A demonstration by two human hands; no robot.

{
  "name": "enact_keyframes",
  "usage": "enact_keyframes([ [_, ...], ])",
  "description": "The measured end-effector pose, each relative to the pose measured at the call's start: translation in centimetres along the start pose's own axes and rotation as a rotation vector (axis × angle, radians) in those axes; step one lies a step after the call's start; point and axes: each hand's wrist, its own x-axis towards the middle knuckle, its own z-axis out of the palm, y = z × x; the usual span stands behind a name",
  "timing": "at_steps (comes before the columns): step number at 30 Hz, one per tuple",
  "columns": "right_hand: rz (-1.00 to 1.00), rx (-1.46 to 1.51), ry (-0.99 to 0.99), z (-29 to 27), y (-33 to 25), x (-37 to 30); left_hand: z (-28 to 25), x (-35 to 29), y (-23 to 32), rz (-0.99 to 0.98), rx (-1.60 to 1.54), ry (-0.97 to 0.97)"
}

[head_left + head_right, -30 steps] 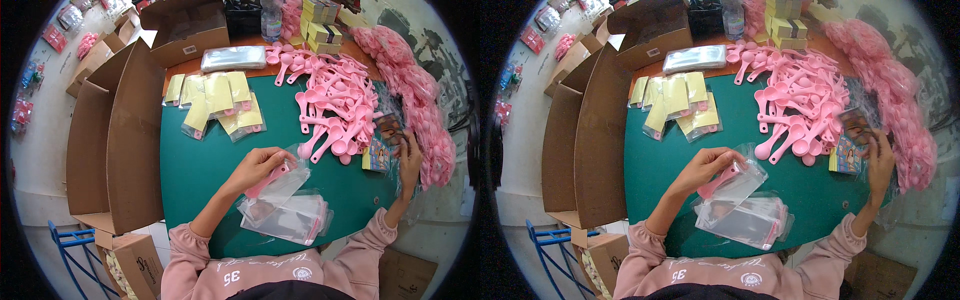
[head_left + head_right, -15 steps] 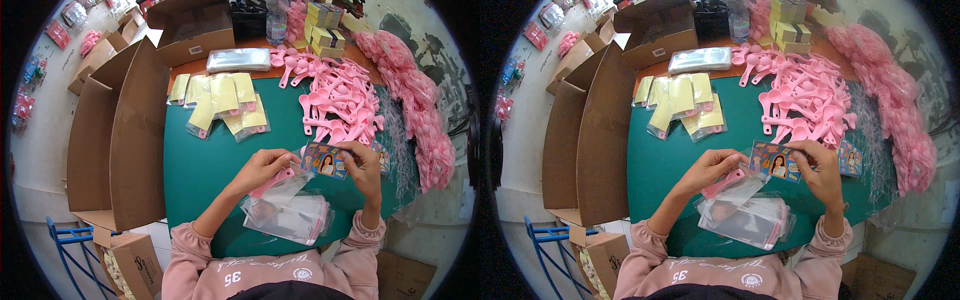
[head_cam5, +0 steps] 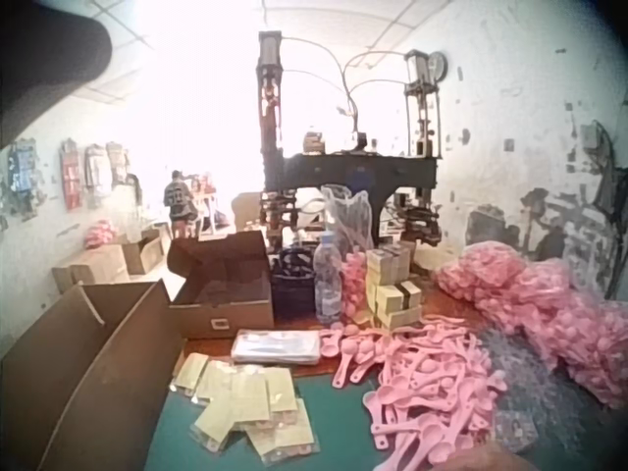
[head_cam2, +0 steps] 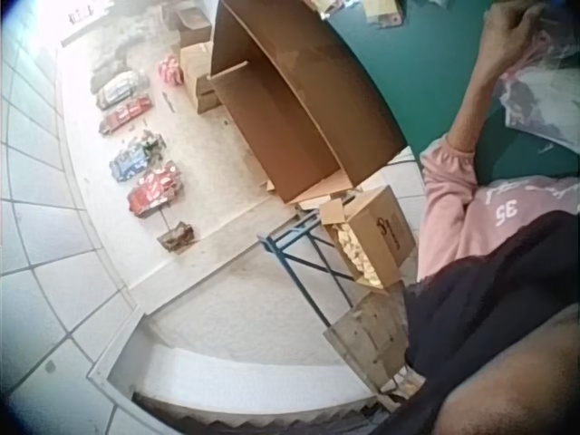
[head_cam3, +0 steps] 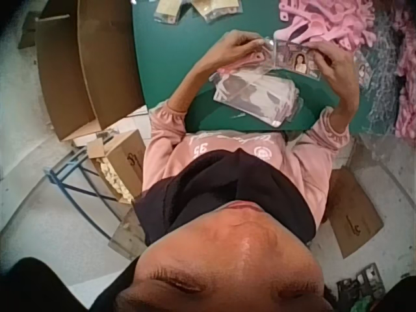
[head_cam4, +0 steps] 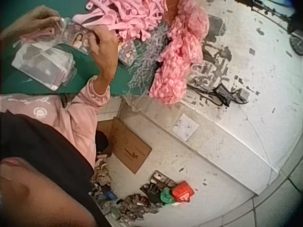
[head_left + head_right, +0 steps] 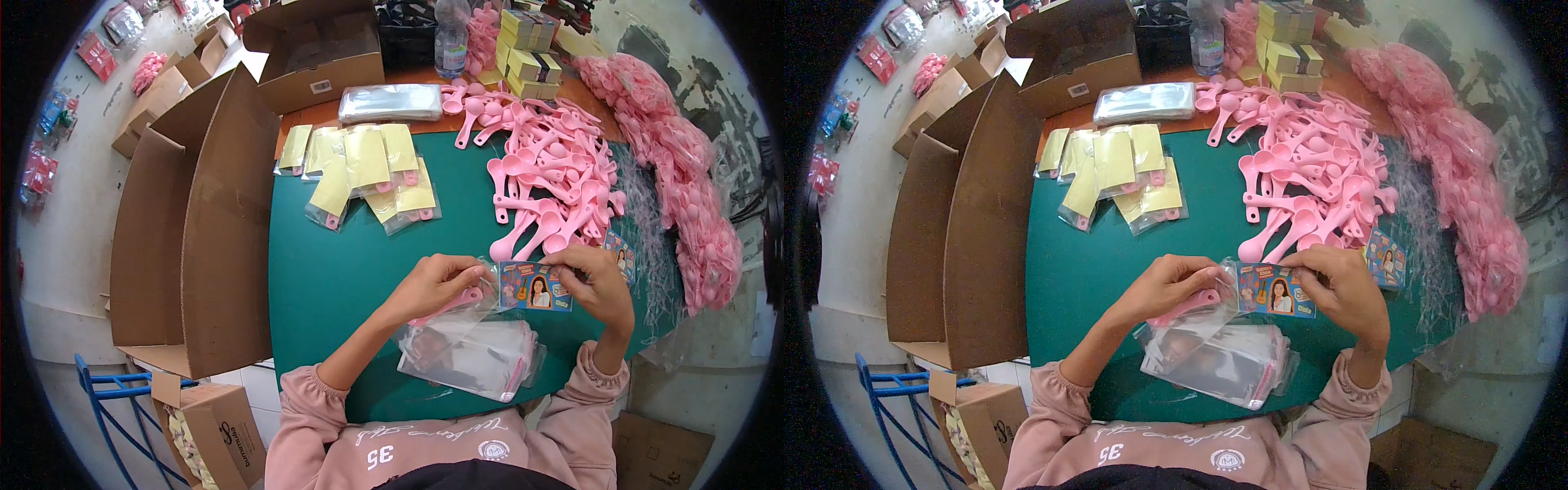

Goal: The person repeatedly picks up pink plastic spoons and small printed cards, places them into clear plastic bags, and seals the bags. The sealed packages are stacked on the table. The person handles the items one at a time throughout the clip.

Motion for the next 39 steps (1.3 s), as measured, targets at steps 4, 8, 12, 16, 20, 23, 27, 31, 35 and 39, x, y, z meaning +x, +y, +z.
enact_keyframes([
  [4,0.016,0.002,-0.109,0.2,0.2,0.3,0.1,-0.1,0.4,-0.081,0.063,-0.015],
  [8,0.028,0.087,-0.113,0.5,1.1,0.1,0.0,0.0,1.0,-0.134,0.191,-0.037],
  [12,0.042,0.094,-0.103,0.4,0.9,0.1,0.7,-0.2,-0.1,-0.019,0.059,0.060],
  [16,0.006,0.044,-0.124,1.0,0.9,0.1,0.8,0.0,-0.6,-0.057,0.091,0.079],
  [20,0.008,0.036,-0.132,1.1,0.7,0.1,0.5,0.0,0.3,-0.163,0.175,0.158],
  [23,0.018,0.033,-0.109,1.2,0.8,0.1,0.8,0.0,0.4,-0.133,0.129,0.196],
  [27,0.019,0.035,-0.118,1.5,0.9,0.3,0.9,0.1,0.1,-0.140,0.075,0.156],
  [31,0.097,0.044,-0.038,1.8,0.9,0.4,0.7,-0.1,-0.2,-0.061,0.056,0.045],
  [35,0.100,0.088,-0.096,2.0,0.4,0.7,0.0,0.0,0.2,-0.130,0.149,-0.049],
  [39,-0.007,0.091,-0.100,1.9,1.1,0.8,-0.7,0.0,0.1,-0.154,0.014,-0.089],
])
